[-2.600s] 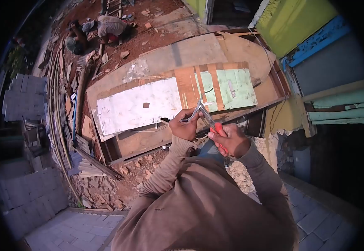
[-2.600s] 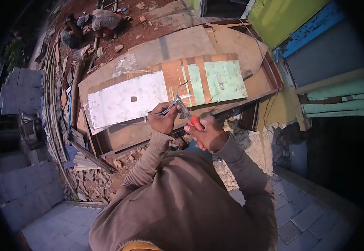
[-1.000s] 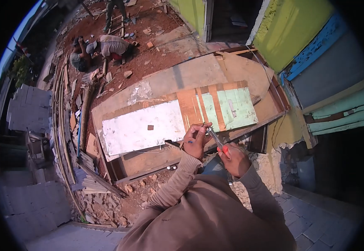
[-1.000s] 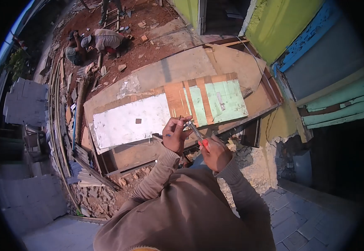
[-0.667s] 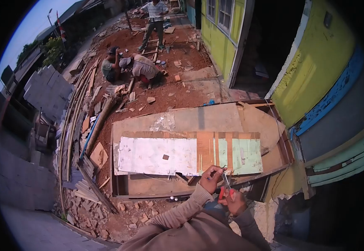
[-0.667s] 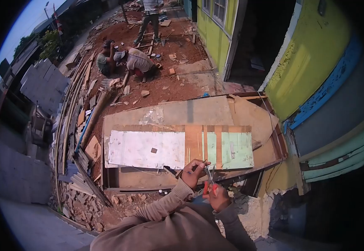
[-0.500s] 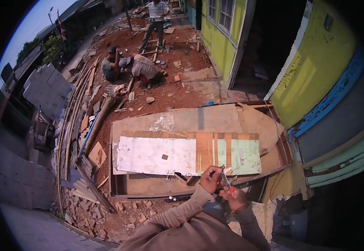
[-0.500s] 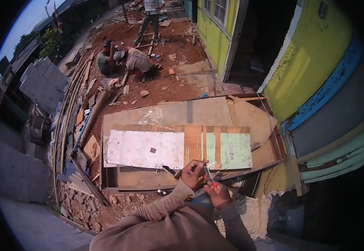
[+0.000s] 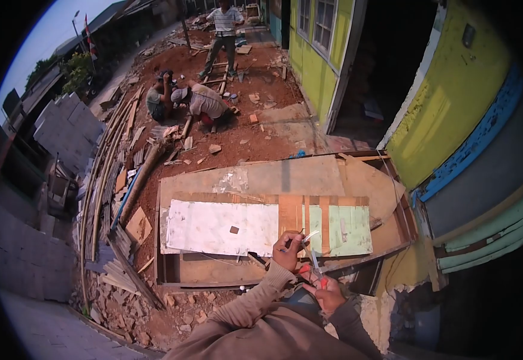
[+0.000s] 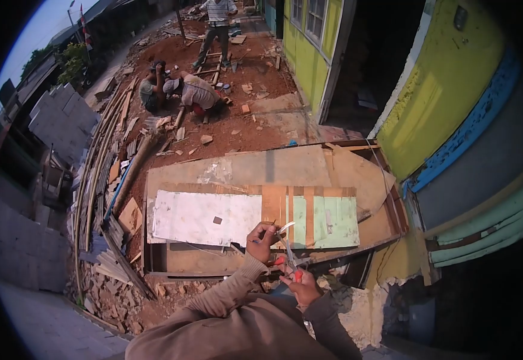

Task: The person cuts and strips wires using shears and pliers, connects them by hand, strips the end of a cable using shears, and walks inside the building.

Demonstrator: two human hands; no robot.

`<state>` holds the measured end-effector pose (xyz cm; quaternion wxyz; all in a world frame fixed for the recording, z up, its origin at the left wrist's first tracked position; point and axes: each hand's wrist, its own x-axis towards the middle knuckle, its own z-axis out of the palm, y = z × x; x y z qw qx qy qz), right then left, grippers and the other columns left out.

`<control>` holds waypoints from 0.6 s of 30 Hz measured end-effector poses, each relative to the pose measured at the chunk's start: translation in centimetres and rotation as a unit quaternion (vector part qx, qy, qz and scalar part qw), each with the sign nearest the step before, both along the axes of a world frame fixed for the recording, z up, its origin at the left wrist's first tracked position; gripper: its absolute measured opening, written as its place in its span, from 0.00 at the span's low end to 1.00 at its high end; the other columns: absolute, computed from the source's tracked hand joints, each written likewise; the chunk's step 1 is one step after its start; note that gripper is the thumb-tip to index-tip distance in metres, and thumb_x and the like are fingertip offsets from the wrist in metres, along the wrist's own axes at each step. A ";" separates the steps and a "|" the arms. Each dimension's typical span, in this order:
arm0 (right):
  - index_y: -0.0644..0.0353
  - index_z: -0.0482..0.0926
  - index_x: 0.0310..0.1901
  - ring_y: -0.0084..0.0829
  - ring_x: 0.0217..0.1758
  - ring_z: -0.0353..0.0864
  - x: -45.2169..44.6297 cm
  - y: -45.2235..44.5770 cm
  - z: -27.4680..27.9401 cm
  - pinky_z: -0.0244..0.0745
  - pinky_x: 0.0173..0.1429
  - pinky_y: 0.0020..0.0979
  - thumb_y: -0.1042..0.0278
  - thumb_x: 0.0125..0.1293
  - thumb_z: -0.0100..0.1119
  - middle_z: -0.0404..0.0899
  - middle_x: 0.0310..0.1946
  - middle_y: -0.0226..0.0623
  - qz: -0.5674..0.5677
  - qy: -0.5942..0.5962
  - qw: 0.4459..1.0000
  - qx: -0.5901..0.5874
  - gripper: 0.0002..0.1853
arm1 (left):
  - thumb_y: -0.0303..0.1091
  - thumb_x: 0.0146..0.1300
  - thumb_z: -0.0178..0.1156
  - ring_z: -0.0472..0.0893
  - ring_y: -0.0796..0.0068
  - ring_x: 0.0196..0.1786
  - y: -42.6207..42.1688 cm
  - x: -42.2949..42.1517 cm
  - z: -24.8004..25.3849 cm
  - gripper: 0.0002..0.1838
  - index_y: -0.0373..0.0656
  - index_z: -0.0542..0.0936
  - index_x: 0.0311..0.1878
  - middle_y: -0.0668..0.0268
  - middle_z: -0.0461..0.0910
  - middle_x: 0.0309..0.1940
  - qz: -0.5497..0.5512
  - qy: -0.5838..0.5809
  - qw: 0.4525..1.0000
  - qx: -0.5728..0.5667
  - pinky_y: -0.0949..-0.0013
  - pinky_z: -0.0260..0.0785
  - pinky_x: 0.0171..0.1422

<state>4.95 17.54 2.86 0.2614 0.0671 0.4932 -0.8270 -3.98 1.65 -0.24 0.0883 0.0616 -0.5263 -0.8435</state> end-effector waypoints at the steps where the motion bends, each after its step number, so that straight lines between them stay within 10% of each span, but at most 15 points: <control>1: 0.74 0.63 0.68 0.41 0.75 0.63 0.1 0.1 1.0 0.55 0.78 0.49 0.89 0.46 0.43 0.68 0.68 0.46 0.021 0.006 1.000 -0.015 0.40 | 0.34 0.73 0.58 0.82 0.76 0.44 -0.1 0.1 0.5 0.10 0.35 0.77 0.42 0.60 0.84 0.40 -0.027 0.011 0.999 0.027 0.68 0.79 0.53; 11: 0.71 0.70 0.59 0.33 0.58 0.78 -0.7 -1.6 -6.7 0.68 0.69 0.41 0.91 0.48 0.48 0.77 0.51 0.42 -0.078 0.229 0.949 -0.201 0.31 | 0.35 0.73 0.58 0.84 0.70 0.46 1.0 0.3 2.7 0.12 0.33 0.78 0.42 0.57 0.83 0.43 -0.051 0.003 0.998 0.036 0.64 0.82 0.51; 15: 0.70 0.68 0.62 0.30 0.54 0.78 -1.7 -1.7 -0.4 0.74 0.59 0.38 0.85 0.56 0.52 0.77 0.50 0.41 -0.092 0.161 0.971 0.152 0.28 | 0.34 0.73 0.58 0.83 0.70 0.48 0.5 -0.4 2.1 0.12 0.31 0.78 0.41 0.56 0.83 0.44 0.006 -0.018 0.997 0.074 0.63 0.82 0.55; 18: 0.72 0.66 0.63 0.49 0.53 0.78 -1.1 -1.0 2.3 0.73 0.60 0.42 0.75 0.58 0.55 0.72 0.52 0.53 -0.032 0.233 0.807 0.542 0.29 | 0.33 0.72 0.59 0.84 0.66 0.46 1.2 -0.1 2.7 0.11 0.31 0.77 0.39 0.52 0.83 0.45 0.055 -0.015 0.991 0.120 0.56 0.84 0.54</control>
